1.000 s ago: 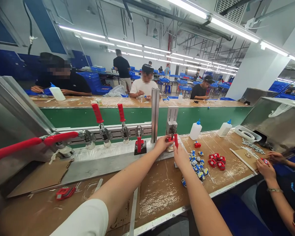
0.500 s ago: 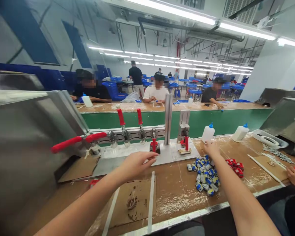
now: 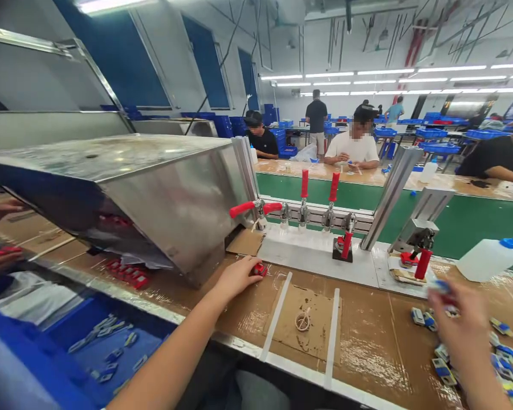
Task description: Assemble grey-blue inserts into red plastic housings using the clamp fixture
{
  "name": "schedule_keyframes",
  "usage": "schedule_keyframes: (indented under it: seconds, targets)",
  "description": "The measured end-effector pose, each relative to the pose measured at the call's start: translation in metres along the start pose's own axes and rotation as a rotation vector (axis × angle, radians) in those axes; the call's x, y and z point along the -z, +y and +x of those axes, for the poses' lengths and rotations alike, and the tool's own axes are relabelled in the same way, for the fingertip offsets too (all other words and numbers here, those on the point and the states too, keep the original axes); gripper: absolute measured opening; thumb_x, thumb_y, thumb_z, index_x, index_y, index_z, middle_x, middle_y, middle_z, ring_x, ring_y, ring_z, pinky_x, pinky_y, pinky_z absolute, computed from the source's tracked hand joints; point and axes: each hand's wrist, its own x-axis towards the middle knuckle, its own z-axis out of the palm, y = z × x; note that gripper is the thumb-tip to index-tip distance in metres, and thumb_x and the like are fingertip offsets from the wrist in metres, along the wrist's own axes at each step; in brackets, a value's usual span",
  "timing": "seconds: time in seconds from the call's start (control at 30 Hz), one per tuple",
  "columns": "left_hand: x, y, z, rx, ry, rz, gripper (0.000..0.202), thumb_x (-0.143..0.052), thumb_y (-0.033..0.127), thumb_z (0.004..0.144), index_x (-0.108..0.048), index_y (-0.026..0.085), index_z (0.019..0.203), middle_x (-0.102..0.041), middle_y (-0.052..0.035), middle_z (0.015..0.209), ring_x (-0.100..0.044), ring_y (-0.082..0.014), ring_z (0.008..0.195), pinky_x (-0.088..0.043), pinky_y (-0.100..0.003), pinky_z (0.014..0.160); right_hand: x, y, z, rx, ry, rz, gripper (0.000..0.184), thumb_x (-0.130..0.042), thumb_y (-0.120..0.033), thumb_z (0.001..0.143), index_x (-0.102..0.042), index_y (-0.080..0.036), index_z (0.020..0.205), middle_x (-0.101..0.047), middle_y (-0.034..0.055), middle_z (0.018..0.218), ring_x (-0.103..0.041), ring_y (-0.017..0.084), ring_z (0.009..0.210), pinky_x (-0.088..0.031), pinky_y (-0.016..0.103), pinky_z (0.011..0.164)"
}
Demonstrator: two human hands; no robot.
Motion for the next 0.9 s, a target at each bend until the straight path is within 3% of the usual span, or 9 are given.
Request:
schedule_keyframes:
  seconds: [0.07, 0.17, 0.23, 0.3, 0.37, 0.43, 0.53, 0.63, 0.9]
  targets:
    - [-0.011, 0.003, 0.002, -0.033, 0.029, -0.066, 0.027, -0.077, 0.035, 0.08, -0.069, 0.027, 0.104, -0.069, -0.0042, 0.11, -0.067, -0.0234, 0.101, -0.048, -0.028, 0.084, -0.045, -0.074, -0.02, 0.177, -0.199, 0.269, 0.044, -0.058, -0.055, 0.092, -0.059, -0.039, 0.133, -0.063, 0.0159, 0.118, -0.067, 0.033, 0.097, -0.054, 0.051, 0.089]
    - [-0.026, 0.024, 0.008, -0.11, 0.108, -0.298, 0.031, -0.078, 0.036, 0.08, -0.067, 0.025, 0.106, -0.068, -0.0041, 0.111, -0.068, -0.0215, 0.097, -0.05, -0.029, 0.086, -0.127, -0.161, -0.014, 0.22, -0.446, 0.441, 0.037, -0.054, -0.044, 0.095, -0.063, -0.026, 0.127, -0.062, 0.013, 0.122, -0.064, 0.03, 0.112, -0.051, 0.047, 0.1]
    - [-0.039, 0.046, 0.012, -0.177, 0.098, -0.528, 0.034, -0.079, 0.031, 0.079, -0.066, 0.023, 0.109, -0.07, -0.0032, 0.107, -0.068, -0.0191, 0.093, -0.052, -0.028, 0.084, -0.17, -0.191, 0.004, 0.194, -0.496, 0.456, 0.034, -0.052, -0.037, 0.095, -0.064, -0.021, 0.122, -0.062, 0.0135, 0.121, -0.063, 0.028, 0.112, -0.05, 0.046, 0.101]
    - [-0.054, 0.067, 0.016, -0.23, 0.071, -0.684, 0.036, -0.081, 0.028, 0.076, -0.066, 0.022, 0.108, -0.071, -0.0023, 0.102, -0.068, -0.0177, 0.089, -0.053, -0.027, 0.083, -0.19, -0.201, 0.019, 0.175, -0.452, 0.437, 0.034, -0.053, -0.035, 0.093, -0.063, -0.019, 0.121, -0.062, 0.0148, 0.123, -0.06, 0.029, 0.116, -0.047, 0.045, 0.103]
    - [-0.068, 0.081, 0.019, -0.245, 0.102, -0.719, 0.038, -0.085, 0.029, 0.071, -0.069, 0.021, 0.103, -0.07, -0.0027, 0.1, -0.066, -0.0179, 0.088, -0.053, -0.028, 0.082, -0.189, -0.2, 0.021, 0.18, -0.336, 0.41, 0.032, -0.054, -0.037, 0.094, -0.063, -0.019, 0.119, -0.063, 0.0153, 0.124, -0.058, 0.029, 0.117, -0.045, 0.044, 0.102]
    - [-0.079, 0.088, 0.022, -0.22, 0.142, -0.731, 0.038, -0.086, 0.033, 0.069, -0.07, 0.02, 0.101, -0.07, -0.0028, 0.096, -0.065, -0.0181, 0.087, -0.053, -0.028, 0.08, -0.172, -0.193, 0.01, 0.206, -0.325, 0.367, 0.028, -0.052, -0.043, 0.097, -0.066, -0.02, 0.103, -0.068, 0.0119, 0.105, -0.061, 0.026, 0.1, -0.047, 0.038, 0.09]
    - [-0.087, 0.088, 0.024, -0.168, 0.135, -0.816, 0.039, -0.082, 0.041, 0.073, -0.068, 0.019, 0.103, -0.071, -0.0013, 0.088, -0.065, -0.0169, 0.081, -0.053, -0.027, 0.076, -0.139, -0.185, -0.012, 0.317, -0.661, 0.312, 0.042, -0.051, -0.05, 0.098, -0.058, -0.021, 0.068, -0.057, 0.0014, 0.064, -0.049, 0.017, 0.062, -0.034, 0.029, 0.063]
    - [-0.089, 0.087, 0.024, -0.179, 0.098, -0.843, 0.044, -0.083, 0.045, 0.073, -0.068, 0.019, 0.105, -0.072, -0.0001, 0.085, -0.064, -0.0155, 0.076, -0.051, -0.025, 0.072, -0.12, -0.185, -0.023, 0.464, -0.958, 0.349, 0.048, -0.058, -0.048, 0.095, -0.049, -0.02, 0.057, -0.049, -0.0021, 0.054, -0.035, 0.012, 0.053, -0.021, 0.028, 0.057]
    - [-0.087, 0.089, 0.023, -0.204, -0.007, -0.807, 0.049, -0.087, 0.045, 0.07, -0.069, 0.02, 0.108, -0.075, -0.001, 0.088, -0.066, -0.0162, 0.075, -0.051, -0.025, 0.069, -0.128, -0.194, -0.026, 0.502, -1.101, 0.503, 0.039, -0.046, -0.034, 0.096, -0.039, -0.021, 0.061, -0.044, -0.0026, 0.059, -0.033, 0.013, 0.058, -0.022, 0.028, 0.06]
